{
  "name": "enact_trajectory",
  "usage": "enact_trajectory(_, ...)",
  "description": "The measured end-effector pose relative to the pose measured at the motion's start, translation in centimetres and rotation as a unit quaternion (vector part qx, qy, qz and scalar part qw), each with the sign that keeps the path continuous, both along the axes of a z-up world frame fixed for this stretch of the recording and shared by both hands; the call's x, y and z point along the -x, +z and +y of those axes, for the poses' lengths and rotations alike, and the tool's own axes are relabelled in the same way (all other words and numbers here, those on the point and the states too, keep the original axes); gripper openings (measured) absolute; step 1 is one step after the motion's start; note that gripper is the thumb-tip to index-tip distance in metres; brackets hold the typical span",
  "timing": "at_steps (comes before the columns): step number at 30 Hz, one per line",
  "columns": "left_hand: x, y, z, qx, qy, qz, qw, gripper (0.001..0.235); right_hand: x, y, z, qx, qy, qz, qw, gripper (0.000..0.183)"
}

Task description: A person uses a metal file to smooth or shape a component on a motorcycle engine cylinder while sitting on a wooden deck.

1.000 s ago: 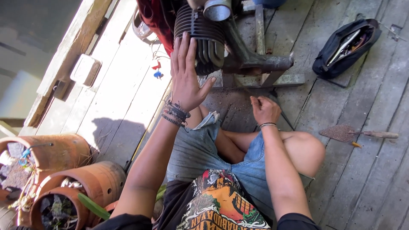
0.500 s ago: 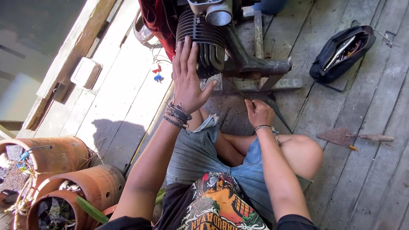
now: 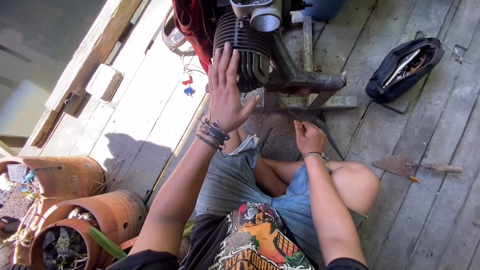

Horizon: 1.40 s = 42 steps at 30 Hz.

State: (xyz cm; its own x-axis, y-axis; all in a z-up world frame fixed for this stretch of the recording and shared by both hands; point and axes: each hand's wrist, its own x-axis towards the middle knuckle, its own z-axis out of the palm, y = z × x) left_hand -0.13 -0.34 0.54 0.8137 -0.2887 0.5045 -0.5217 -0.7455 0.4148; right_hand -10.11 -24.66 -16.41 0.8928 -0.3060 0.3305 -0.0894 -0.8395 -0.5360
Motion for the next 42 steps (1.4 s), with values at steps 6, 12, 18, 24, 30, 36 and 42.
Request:
enact_trajectory(6,0.2,0.7,0.2,0.000,-0.007,0.003,1.000,0.098,-0.1,0.6,1.4,-0.043,0.013,-0.006,0.999,0.035)
enact_trajectory(12,-0.2,0.2,-0.1,0.072,-0.034,0.022,0.997,0.102,-0.4,-3.1,0.1,-0.004,-0.005,0.086,0.996,0.054)
enact_trajectory(18,-0.2,0.5,-0.3,0.064,-0.020,0.031,0.997,0.104,-0.4,-2.2,-0.2,-0.055,-0.007,0.079,0.995,0.056)
enact_trajectory(24,-0.2,0.8,-0.2,0.061,-0.020,0.030,0.997,0.101,-1.0,-1.9,0.4,-0.107,-0.021,0.059,0.992,0.061)
enact_trajectory(30,-0.3,0.0,-0.5,0.065,-0.014,0.018,0.998,0.103,-1.2,1.4,1.0,-0.076,0.009,0.082,0.994,0.066)
enact_trajectory(36,-0.2,0.7,-0.2,0.053,-0.019,0.012,0.998,0.099,-0.7,1.5,0.7,-0.105,-0.001,0.114,0.988,0.066)
enact_trajectory(42,-0.1,0.5,-0.4,0.067,-0.019,0.010,0.998,0.098,-0.4,3.3,0.5,-0.065,-0.001,0.137,0.988,0.063)
